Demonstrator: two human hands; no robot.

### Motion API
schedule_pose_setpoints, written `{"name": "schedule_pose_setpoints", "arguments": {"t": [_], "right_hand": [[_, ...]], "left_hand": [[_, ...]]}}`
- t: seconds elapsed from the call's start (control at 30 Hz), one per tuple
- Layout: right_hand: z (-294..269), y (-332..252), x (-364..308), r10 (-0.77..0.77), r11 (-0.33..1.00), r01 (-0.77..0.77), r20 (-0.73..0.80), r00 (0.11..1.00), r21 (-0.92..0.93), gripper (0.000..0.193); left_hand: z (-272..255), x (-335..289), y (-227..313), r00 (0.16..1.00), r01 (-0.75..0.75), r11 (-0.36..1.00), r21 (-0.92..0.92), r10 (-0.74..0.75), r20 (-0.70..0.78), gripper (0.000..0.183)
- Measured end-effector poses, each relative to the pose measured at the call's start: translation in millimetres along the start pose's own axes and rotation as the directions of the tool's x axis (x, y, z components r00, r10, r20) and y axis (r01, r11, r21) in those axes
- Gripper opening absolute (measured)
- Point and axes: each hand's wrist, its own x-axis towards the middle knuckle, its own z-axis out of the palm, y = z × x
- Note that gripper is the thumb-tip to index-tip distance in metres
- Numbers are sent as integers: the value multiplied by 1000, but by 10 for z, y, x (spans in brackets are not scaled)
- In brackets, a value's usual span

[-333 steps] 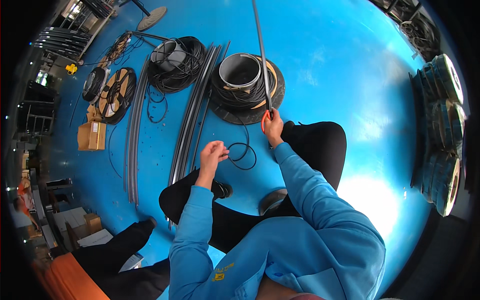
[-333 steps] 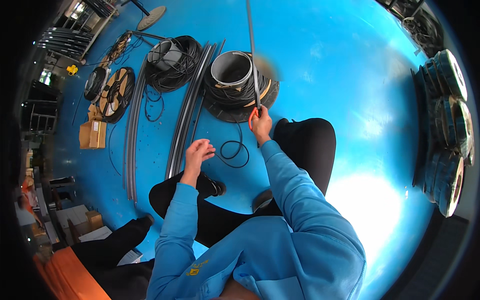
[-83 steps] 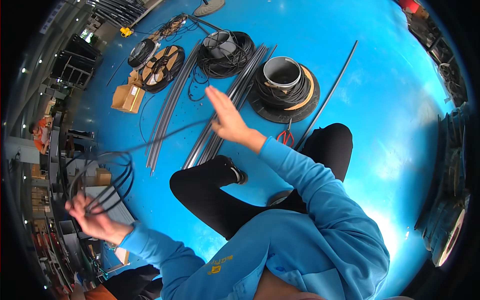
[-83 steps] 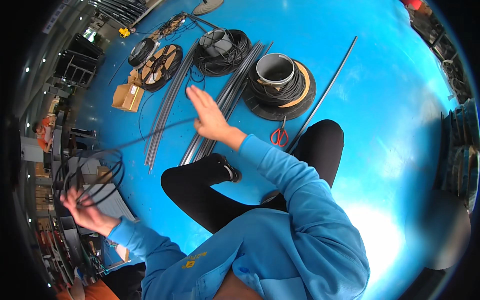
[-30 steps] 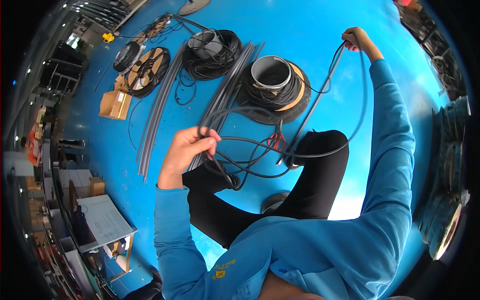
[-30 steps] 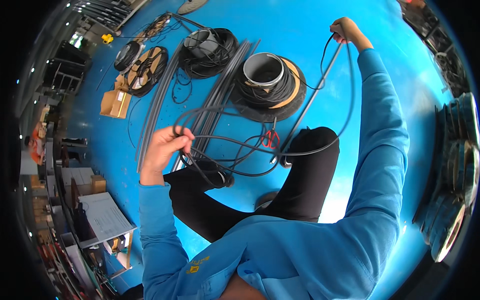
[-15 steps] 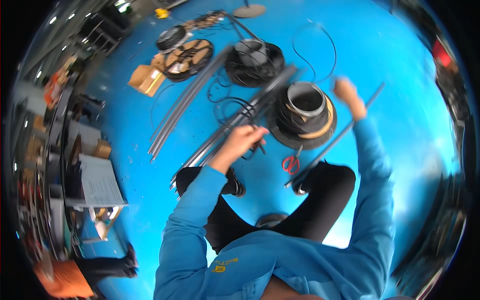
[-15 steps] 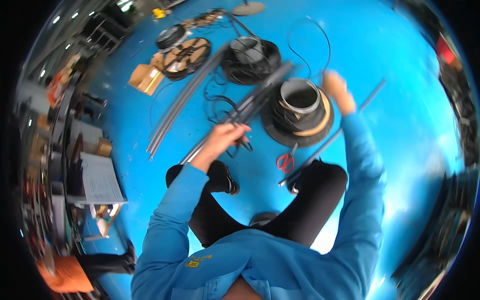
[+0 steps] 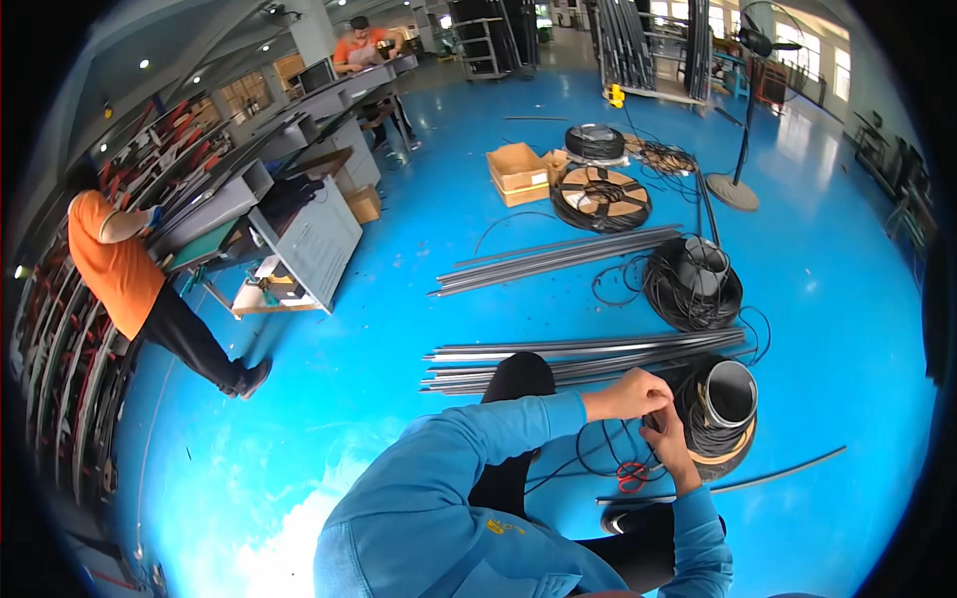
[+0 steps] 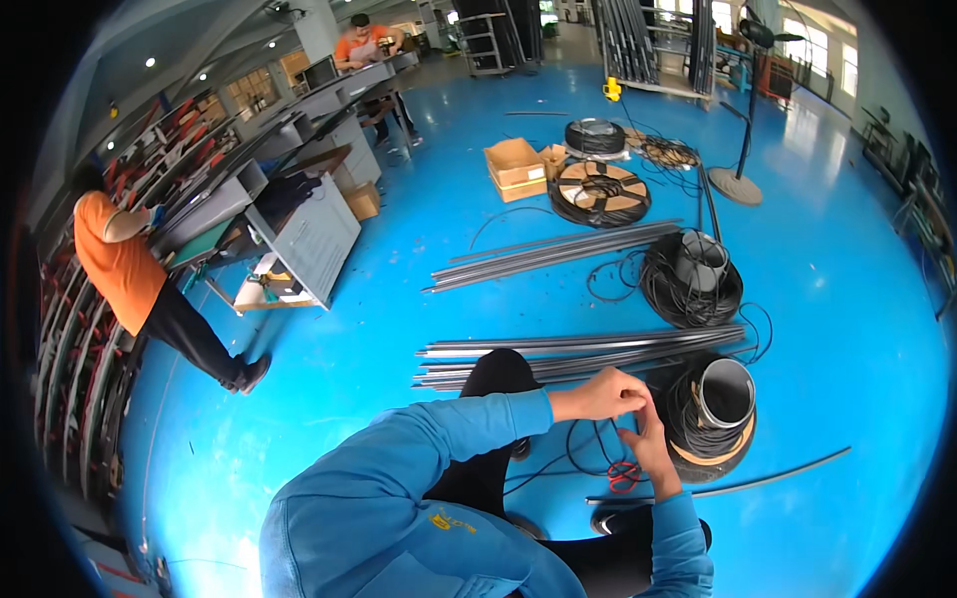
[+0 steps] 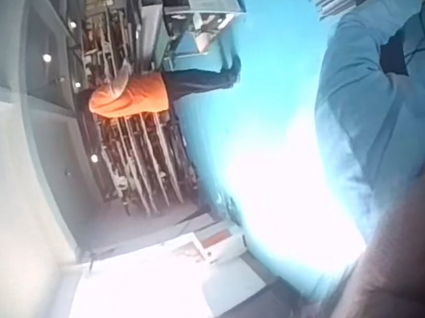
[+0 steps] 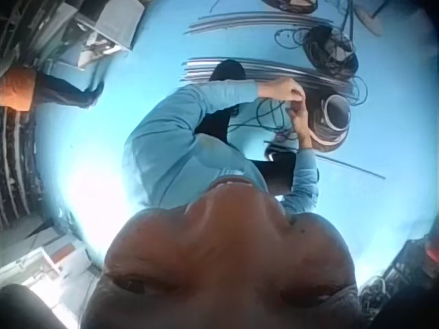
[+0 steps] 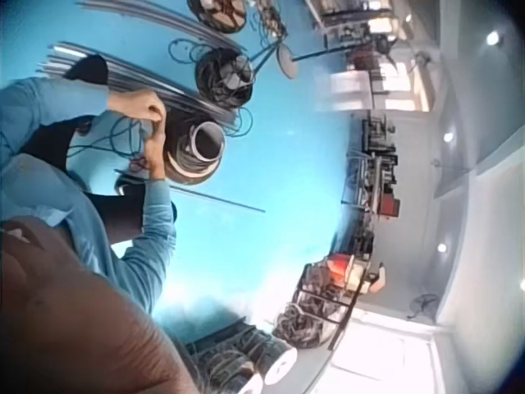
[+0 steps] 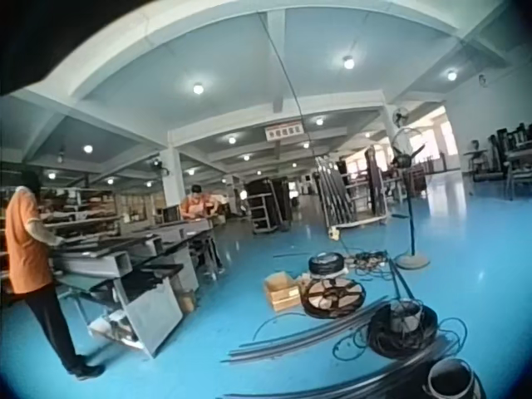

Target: Bundling several long metal strips together using wire ties on the floor.

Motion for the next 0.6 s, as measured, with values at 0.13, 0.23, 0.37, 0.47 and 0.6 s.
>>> {"name": "schedule_pose_setpoints", "arguments": {"t": [0.13, 0.23, 0.37, 0.47, 0.6], "right_hand": [[0, -112, 8, 269, 861, -386, 346, 899, 332, 22], [23, -98, 35, 407, 798, -512, 342, 847, 319, 15], [-34, -42, 69, 548, 770, -598, 251, 798, 222, 17], [-169, -23, 111, 625, 756, -641, 149, 767, 132, 20], [-198, -100, 189, 653, 740, -650, 49, 756, 170, 19]], "left_hand": [[-119, 12, 22, 984, 176, 842, -510, -161, 75, 20], [-263, -14, -215, 965, 231, 746, -625, -257, 49, 26], [-405, -68, -642, 912, 296, 773, -561, -403, -75, 37], [-646, -148, -892, 857, 468, 821, -328, -512, -61, 37], [-901, -247, -1277, 778, 533, 732, -424, -621, -95, 33]]}}
